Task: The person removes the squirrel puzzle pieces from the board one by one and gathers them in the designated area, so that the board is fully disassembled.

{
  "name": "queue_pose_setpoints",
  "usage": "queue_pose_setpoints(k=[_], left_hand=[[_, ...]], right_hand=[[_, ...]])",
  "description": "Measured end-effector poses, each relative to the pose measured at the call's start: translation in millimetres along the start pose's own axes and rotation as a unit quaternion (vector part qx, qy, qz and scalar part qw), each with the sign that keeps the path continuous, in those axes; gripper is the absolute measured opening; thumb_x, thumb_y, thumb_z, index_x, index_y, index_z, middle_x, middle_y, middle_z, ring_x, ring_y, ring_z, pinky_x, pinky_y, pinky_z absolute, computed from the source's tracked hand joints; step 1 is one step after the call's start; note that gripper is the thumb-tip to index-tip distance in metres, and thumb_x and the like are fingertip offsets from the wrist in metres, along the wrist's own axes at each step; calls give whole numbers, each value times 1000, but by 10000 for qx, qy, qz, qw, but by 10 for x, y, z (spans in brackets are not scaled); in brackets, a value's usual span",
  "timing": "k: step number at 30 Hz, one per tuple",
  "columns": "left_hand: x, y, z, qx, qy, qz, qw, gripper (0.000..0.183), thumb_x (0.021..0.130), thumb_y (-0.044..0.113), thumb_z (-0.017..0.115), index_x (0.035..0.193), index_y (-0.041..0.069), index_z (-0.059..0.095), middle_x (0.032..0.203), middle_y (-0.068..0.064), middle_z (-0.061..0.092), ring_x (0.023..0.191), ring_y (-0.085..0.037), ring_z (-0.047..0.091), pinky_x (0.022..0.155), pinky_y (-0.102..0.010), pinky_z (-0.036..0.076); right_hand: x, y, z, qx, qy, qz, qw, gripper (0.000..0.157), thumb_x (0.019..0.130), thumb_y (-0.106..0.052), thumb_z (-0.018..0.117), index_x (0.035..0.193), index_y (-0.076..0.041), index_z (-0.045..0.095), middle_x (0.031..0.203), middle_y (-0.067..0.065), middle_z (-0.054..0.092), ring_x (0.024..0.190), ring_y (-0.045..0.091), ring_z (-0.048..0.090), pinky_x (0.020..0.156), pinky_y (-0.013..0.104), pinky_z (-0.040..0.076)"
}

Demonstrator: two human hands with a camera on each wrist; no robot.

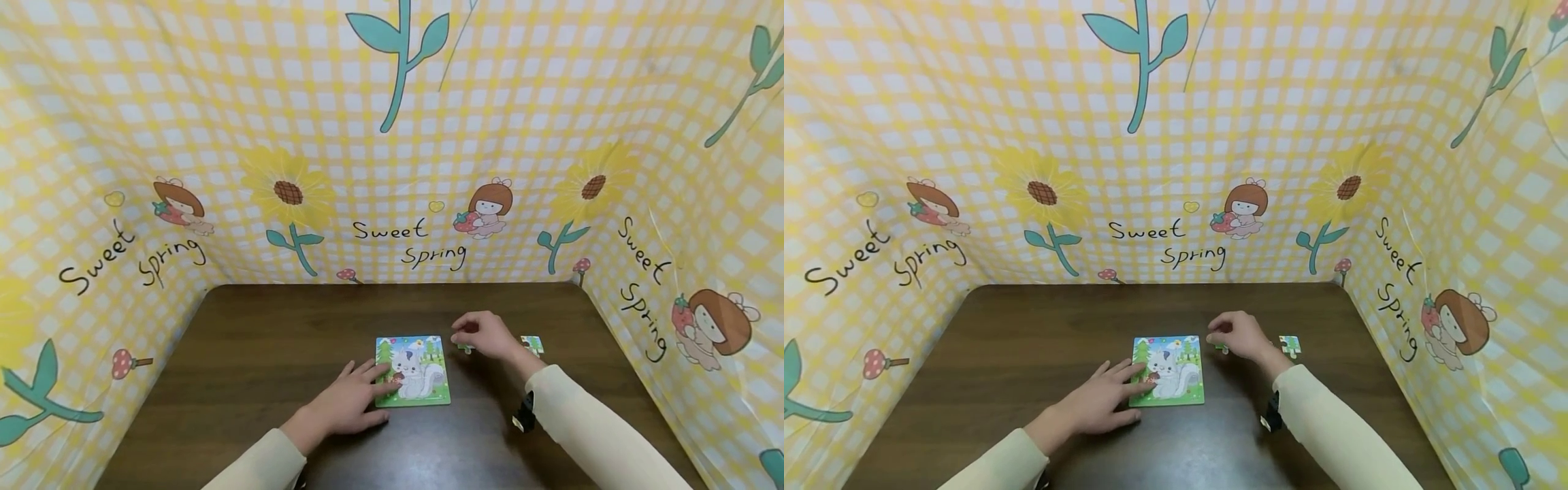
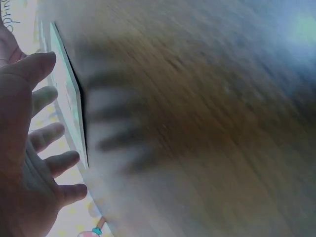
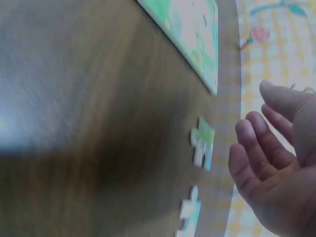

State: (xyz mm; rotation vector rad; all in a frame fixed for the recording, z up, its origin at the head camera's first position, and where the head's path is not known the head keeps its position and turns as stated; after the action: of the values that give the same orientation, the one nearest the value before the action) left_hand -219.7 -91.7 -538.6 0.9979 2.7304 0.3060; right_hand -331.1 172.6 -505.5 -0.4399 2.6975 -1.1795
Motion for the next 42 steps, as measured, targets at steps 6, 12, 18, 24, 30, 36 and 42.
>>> queue_pose_setpoints(k=[6,12,18,24,30,36,42], left_hand=[[100,177,-24,101,43,328,9994,54,100,52,60,150,32,55,164,-5,39,151,-36,35,117,-67,28],[211,305,106,295,-35,573,9979,55,101,54,58,153,37,50,167,-2,35,153,-34,33,116,-65,30],[278,321,203,346,-68,560,9978,58,100,57,57,154,40,46,168,-3,31,154,-35,30,115,-68,29],[311,348,161,372,-60,543,9978,55,101,57,56,153,41,48,164,-5,39,151,-36,35,114,-63,36],[310,362,142,557,-71,556,9969,55,100,56,57,152,41,49,164,-6,39,151,-36,36,113,-60,38],[282,355,176,659,-174,559,9961,59,101,56,55,157,42,42,168,-6,32,154,-36,30,115,-61,36],[266,358,191,667,-177,505,9963,59,102,56,53,157,42,39,168,-5,30,155,-35,28,115,-62,35]], right_hand=[[-76,-237,305,-12,-428,-535,9976,24,91,-14,79,112,-4,76,97,-1,73,87,13,64,76,31,54],[-118,-276,559,-317,-709,-693,9946,25,90,-16,80,113,-7,75,99,1,73,85,11,64,75,31,53],[-115,-254,667,-490,-771,-828,9924,29,89,-16,81,115,-7,74,103,5,75,86,14,68,75,33,55],[-86,-239,702,-612,-821,-862,9910,30,88,-17,82,116,-8,74,103,5,74,87,15,67,77,34,54],[-87,-283,697,-736,-776,-917,9900,31,87,-15,83,115,-8,74,100,6,72,82,15,63,74,35,53],[-82,-270,701,-765,-790,-853,9903,34,87,-15,83,118,-7,74,108,8,72,87,19,67,78,39,55],[-68,-238,677,-685,-766,-848,9911,32,86,-16,84,115,-7,74,104,6,73,86,15,66,76,33,54]])
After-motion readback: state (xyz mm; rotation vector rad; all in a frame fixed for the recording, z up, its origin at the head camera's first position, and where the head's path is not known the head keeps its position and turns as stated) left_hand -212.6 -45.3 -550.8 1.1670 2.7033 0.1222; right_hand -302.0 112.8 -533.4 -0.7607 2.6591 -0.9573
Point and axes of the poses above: each hand's wrist, its own x-axis towards the middle knuckle, its own z-axis out of the palm, y = z × x, the point moved 7 cm from there along x, towards the middle knuckle
